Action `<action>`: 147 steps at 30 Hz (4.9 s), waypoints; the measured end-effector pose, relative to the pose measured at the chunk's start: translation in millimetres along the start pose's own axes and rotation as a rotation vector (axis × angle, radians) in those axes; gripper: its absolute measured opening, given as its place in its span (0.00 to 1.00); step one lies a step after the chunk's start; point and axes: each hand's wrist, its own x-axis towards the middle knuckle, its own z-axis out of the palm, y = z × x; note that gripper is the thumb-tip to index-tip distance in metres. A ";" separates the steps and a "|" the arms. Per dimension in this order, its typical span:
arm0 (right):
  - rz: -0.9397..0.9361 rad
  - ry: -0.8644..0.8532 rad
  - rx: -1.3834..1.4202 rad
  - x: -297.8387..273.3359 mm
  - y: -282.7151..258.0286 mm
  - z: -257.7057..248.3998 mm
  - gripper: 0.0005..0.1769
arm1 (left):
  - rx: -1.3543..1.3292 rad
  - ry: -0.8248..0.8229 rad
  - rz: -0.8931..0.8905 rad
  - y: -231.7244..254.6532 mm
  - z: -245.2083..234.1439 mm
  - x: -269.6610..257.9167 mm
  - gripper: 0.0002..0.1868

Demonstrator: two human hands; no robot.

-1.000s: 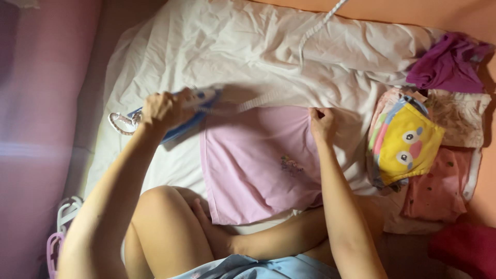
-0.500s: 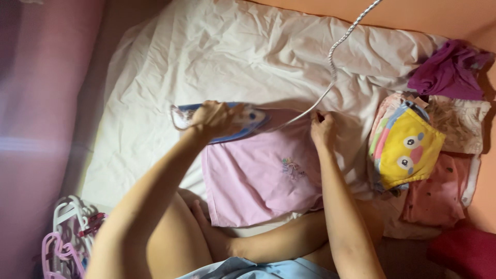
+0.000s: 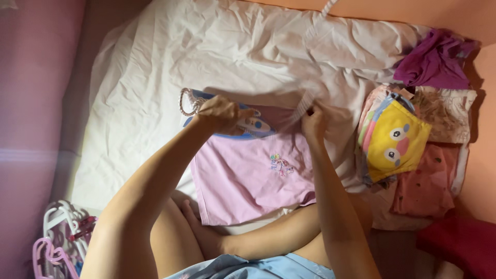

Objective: The person irons a pink garment on a bed by hand using an iron and then folds it.

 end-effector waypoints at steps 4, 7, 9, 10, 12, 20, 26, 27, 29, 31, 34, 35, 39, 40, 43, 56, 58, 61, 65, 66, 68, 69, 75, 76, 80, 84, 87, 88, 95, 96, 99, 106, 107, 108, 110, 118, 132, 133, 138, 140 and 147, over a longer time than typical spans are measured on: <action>-0.033 -0.139 -0.156 -4.1 -9.9 -12.4 0.23 | -0.155 0.042 -0.160 11.9 -0.5 3.2 0.35; -0.060 -0.265 -0.249 -27.8 -19.3 -46.0 0.23 | -0.126 0.010 -0.293 27.2 1.6 13.0 0.34; -0.137 -0.300 -0.302 -49.2 -21.3 -66.4 0.21 | -0.114 0.034 -0.106 24.4 2.0 9.9 0.36; -0.195 -0.297 -0.352 -61.5 -20.2 -75.9 0.18 | -0.107 0.046 -0.013 22.7 1.7 9.8 0.38; -0.202 -0.313 -0.352 -71.4 -18.7 -84.3 0.17 | -0.104 0.009 -0.086 27.2 1.9 19.8 0.39; 0.084 -0.282 -0.182 -67.0 7.2 -71.6 0.21 | -0.184 0.049 -0.136 51.8 -0.2 51.5 0.34; 0.101 -0.256 -0.219 -68.2 19.1 -60.9 0.22 | -0.215 0.082 -0.187 78.0 6.1 65.0 0.30; 0.053 -0.231 -0.237 -66.5 19.7 -60.6 0.22 | -0.197 0.092 -0.109 77.0 5.7 64.3 0.31; -0.042 -0.184 -0.277 -65.8 22.1 -61.5 0.21 | -0.169 0.093 -0.043 75.0 5.0 68.1 0.31; -0.024 -0.192 -0.282 -69.3 23.9 -65.9 0.24 | -0.151 0.070 -0.067 75.8 5.0 77.2 0.27; 0.061 -0.225 -0.217 -72.0 22.5 -68.8 0.22 | -0.260 0.120 -0.295 90.9 6.3 87.0 0.27; 0.097 -0.236 -0.185 -70.9 23.6 -71.0 0.21 | -0.240 0.092 -0.266 91.3 7.4 86.8 0.27; 0.030 -0.154 -0.133 -69.6 28.1 -73.1 0.22 | -0.153 -0.019 -0.158 71.2 10.2 75.8 0.25; 0.056 -0.162 -0.151 -70.3 27.5 -72.2 0.22 | -0.127 -0.051 -0.132 67.2 9.2 73.1 0.25; 0.094 -0.155 -0.137 -72.4 25.2 -67.7 0.21 | -0.166 0.032 -0.275 73.1 10.3 57.7 0.31; -0.003 0.031 -0.609 -91.4 -38.6 -60.6 0.25 | -0.021 0.265 -0.269 -52.8 24.9 -103.8 0.22; -0.301 0.041 -0.493 -98.9 -57.5 -36.9 0.26 | -0.107 0.255 -0.532 -79.1 13.6 -145.0 0.21; -0.556 -0.012 -0.398 -101.2 -84.6 3.2 0.31 | -0.204 0.383 -0.805 -100.7 -6.5 -201.5 0.25; -0.603 -0.002 -0.768 -100.6 -106.3 26.2 0.41 | -0.190 0.683 -0.816 -104.7 -24.0 -254.8 0.29; -0.603 0.000 -0.776 -101.7 -107.4 29.8 0.41 | -0.174 0.685 -0.818 -104.9 -27.7 -264.1 0.30; -0.600 0.013 -0.810 -100.0 -104.3 29.1 0.42 | -0.164 0.706 -0.786 -102.6 -31.6 -276.3 0.30; -0.597 0.012 -0.806 -99.3 -103.2 30.5 0.41 | -0.155 0.719 -0.767 -102.2 -33.0 -279.7 0.30; -0.712 -0.001 -0.402 -104.9 -134.1 69.1 0.35 | -0.180 0.812 -0.741 -101.6 -32.8 -278.6 0.31; -0.727 -0.076 -0.241 -104.5 -147.9 83.2 0.32 | -0.188 0.820 -0.732 -101.6 -33.1 -275.8 0.30; -0.800 -0.282 -0.253 -97.7 -200.5 130.8 0.18 | -0.220 0.850 -0.720 -99.2 -34.7 -267.6 0.30; -0.698 -0.539 -0.035 -75.1 -218.8 139.4 0.08 | -0.226 0.888 -0.687 -105.4 -36.5 -269.0 0.29; -0.894 -0.422 0.052 -49.5 -226.3 132.6 0.08 | -0.237 0.879 -0.735 -109.8 -38.2 -267.0 0.28; -0.900 -0.362 0.035 -40.7 -231.6 130.9 0.08 | -0.227 0.887 -0.723 -110.8 -39.5 -265.9 0.28; -0.613 -0.138 0.036 -3.8 -251.6 128.7 0.12 | -0.197 0.880 -0.676 -115.9 -58.8 -253.2 0.28; -0.474 -0.163 0.064 -1.1 -240.0 126.8 0.14 | -0.193 0.879 -0.667 -116.0 -59.0 -251.6 0.28; -0.470 0.006 -0.184 16.6 -179.2 102.5 0.19 | -0.189 0.875 -0.663 -115.8 -58.4 -242.7 0.28; -0.471 0.104 -0.391 -16.3 -12.9 14.4 0.19 | -0.182 0.564 -0.485 -111.1 -30.8 -191.1 0.29; -0.495 0.120 -0.413 -17.9 -5.3 13.0 0.19 | -0.209 0.518 -0.459 -105.8 -22.9 -178.8 0.31; -0.448 0.051 -0.306 -10.8 -1.4 9.0 0.21 | -0.192 0.430 -0.461 -102.5 -15.6 -165.8 0.32; -0.352 -0.084 -0.091 13.7 -1.7 -1.6 0.24 | -0.157 0.254 -0.466 -99.3 -2.3 -143.1 0.33; -0.344 -0.147 -0.196 30.1 -27.1 -24.5 0.23 | -0.166 0.209 -0.425 -100.6 9.9 -102.7 0.35; -0.020 -0.219 0.148 -66.8 55.8 -94.0 0.28 | -0.057 0.092 -0.382 -62.4 22.3 -58.0 0.36; -0.314 -0.178 -0.033 -68.9 61.1 -106.7 0.23 | -0.002 0.058 -0.302 -58.9 17.0 -57.3 0.38; 0.255 -0.189 0.396 -52.3 54.4 -122.2 0.19 | -0.038 0.049 -0.237 -40.4 8.3 -41.8 0.39; 0.241 -0.154 0.379 -52.0 53.4 -128.5 0.17 | -0.116 0.044 -0.414 -31.3 8.7 -23.2 0.36; -0.132 0.039 -0.074 -58.5 35.9 -120.5 0.18 | -0.038 -0.075 -0.073 13.1 -12.0 13.6 0.38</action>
